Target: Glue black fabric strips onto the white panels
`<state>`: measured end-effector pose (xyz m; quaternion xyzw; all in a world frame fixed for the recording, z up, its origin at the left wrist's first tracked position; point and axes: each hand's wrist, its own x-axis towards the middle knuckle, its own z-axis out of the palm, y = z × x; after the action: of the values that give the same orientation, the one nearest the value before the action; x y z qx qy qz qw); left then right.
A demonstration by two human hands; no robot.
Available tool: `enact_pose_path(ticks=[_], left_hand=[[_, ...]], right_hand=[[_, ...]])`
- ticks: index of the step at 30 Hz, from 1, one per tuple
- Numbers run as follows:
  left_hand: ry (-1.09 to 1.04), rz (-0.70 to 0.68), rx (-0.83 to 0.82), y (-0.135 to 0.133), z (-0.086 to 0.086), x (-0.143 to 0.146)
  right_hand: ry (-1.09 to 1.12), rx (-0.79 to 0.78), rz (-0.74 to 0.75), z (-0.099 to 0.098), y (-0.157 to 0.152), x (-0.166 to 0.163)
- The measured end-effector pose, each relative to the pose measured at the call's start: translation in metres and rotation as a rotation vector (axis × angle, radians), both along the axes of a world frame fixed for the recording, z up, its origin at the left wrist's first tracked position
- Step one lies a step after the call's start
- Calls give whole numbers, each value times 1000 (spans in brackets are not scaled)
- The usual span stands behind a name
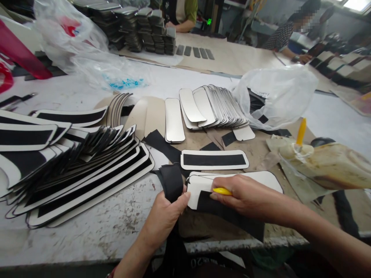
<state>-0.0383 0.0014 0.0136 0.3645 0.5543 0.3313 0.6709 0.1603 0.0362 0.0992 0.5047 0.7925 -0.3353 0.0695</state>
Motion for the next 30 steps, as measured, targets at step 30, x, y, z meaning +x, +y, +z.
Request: enact_pose_path(ticks=[30], left_hand=[[228,-74,51,16,8,8]], right_hand=[[-208,63,144,-24,24,-22]])
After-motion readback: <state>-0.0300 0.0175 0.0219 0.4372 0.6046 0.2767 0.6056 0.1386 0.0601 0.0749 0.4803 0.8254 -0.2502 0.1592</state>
